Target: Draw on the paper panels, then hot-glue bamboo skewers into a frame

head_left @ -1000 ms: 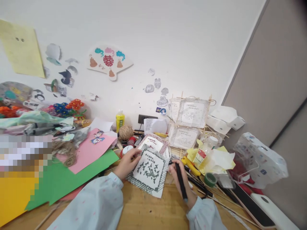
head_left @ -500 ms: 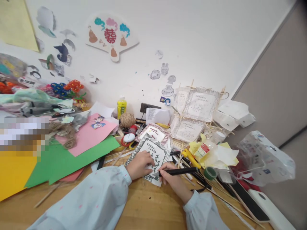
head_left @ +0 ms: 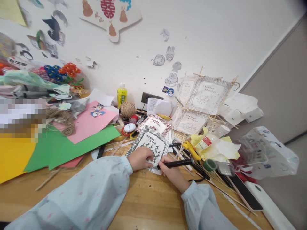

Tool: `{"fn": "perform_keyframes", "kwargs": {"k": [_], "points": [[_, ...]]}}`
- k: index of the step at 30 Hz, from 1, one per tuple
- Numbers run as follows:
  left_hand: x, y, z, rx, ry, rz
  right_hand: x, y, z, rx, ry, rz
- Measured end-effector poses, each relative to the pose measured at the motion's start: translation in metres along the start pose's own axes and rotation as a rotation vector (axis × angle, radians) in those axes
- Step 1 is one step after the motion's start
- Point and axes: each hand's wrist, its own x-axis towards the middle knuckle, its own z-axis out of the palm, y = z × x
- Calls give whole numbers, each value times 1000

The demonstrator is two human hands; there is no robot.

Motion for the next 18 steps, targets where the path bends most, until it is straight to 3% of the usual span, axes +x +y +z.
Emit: {"fn": "perform_keyframes", "kwargs": {"k": [10, 18], "points": [[0, -1, 1, -51, -9, -46, 0, -5, -1, -69, 0, -65], [0, -1, 0, -45, -18, -48, 0, 11, -1, 45, 2, 100]]}}
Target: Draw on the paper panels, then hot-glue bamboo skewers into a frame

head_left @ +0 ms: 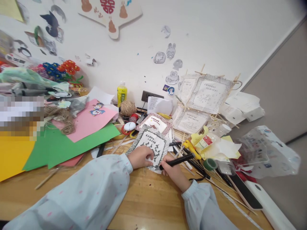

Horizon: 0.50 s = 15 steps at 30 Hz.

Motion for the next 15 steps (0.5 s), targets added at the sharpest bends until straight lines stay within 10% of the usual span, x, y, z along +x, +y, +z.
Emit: {"fn": "perform_keyframes", "kwargs": {"k": [15], "points": [[0, 2, -1, 24, -13, -8, 2, 1, -3, -50, 13, -27]]}}
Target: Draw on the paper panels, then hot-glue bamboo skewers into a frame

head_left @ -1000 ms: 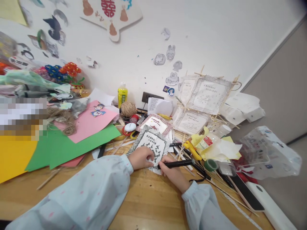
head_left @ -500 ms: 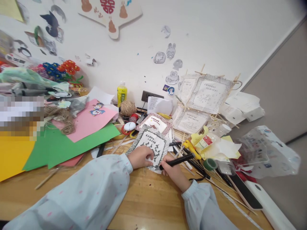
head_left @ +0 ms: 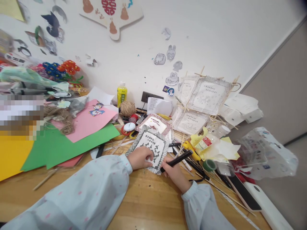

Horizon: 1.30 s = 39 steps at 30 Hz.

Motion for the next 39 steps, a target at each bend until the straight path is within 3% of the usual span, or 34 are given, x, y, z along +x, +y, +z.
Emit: {"fn": "perform_keyframes", "kwargs": {"k": [14, 22, 29, 34, 39], "points": [[0, 3, -3, 23, -41, -27, 2, 6, -2, -16, -5, -14], [-1, 5, -3, 44, -31, -15, 2, 4, -5, -20, 81, -20], [-1, 6, -4, 61, -36, -18, 1, 1, -5, -86, 48, -47], [-2, 6, -3, 73, -27, -17, 2, 3, -8, 16, -17, -11], [-4, 13, 1, 154, 15, -44, 5, 7, -10, 28, 96, -8]]}}
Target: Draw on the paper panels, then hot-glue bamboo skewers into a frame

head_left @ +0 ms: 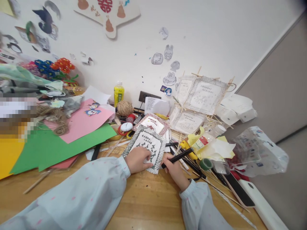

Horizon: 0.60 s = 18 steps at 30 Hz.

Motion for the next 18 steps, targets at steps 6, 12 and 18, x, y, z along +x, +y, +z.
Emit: {"fn": "perform_keyframes", "kwargs": {"k": [6, 12, 18], "points": [[-3, 7, 2, 71, 10, -32, -1, -1, 1, -85, 12, -6], [-2, 7, 2, 63, 13, -31, -3, -3, 1, -153, -8, -42], [-2, 7, 2, 59, 12, -33, 0, -2, 1, -62, -66, 3]]}}
